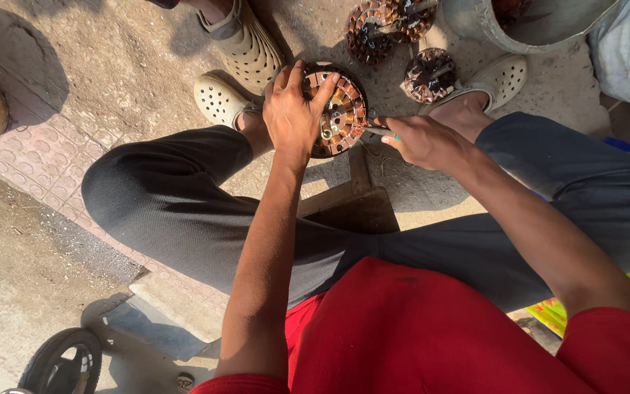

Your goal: The person sits on the ground and uses pliers to pull copper windings from a circular motor stator. They repeatedly grip and extract wires, placing the removed pieces on the ground beside them.

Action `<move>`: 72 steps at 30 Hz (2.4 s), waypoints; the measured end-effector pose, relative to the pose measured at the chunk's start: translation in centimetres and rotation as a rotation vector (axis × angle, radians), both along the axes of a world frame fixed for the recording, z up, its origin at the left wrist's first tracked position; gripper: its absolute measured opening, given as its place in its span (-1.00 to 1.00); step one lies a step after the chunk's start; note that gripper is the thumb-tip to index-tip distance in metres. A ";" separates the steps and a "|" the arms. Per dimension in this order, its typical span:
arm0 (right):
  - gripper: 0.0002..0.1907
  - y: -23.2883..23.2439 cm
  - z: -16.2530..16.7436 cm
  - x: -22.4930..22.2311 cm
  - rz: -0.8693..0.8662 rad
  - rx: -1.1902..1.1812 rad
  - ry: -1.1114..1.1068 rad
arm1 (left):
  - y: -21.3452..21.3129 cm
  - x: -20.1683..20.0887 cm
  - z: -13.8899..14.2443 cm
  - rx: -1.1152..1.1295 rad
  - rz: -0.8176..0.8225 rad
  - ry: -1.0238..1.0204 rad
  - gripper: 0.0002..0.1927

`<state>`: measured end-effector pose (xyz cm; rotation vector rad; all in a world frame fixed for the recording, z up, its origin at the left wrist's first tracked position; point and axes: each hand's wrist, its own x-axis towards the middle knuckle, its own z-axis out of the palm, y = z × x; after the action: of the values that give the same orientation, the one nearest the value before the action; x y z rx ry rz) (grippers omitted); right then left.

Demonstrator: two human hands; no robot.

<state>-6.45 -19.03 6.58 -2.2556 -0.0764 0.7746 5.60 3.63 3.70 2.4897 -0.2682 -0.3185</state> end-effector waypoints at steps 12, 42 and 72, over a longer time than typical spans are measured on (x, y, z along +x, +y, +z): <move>-0.65 -0.2 -0.9 0.7 0.027 -0.045 0.201 | -0.1 0.2 0.2 0.012 0.009 0.016 -0.23; -0.69 -1.9 -1.5 0.6 0.147 -0.128 0.069 | -0.3 0.6 1.1 -0.014 0.031 -0.010 -0.24; -0.60 -4.2 -5.4 4.6 0.262 -0.251 -0.105 | -0.4 2.2 2.5 -0.048 0.068 0.001 -0.30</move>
<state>-1.83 -23.20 1.16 -2.5584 -0.3479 0.8393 7.84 3.23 6.24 2.4450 -0.1878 -0.2823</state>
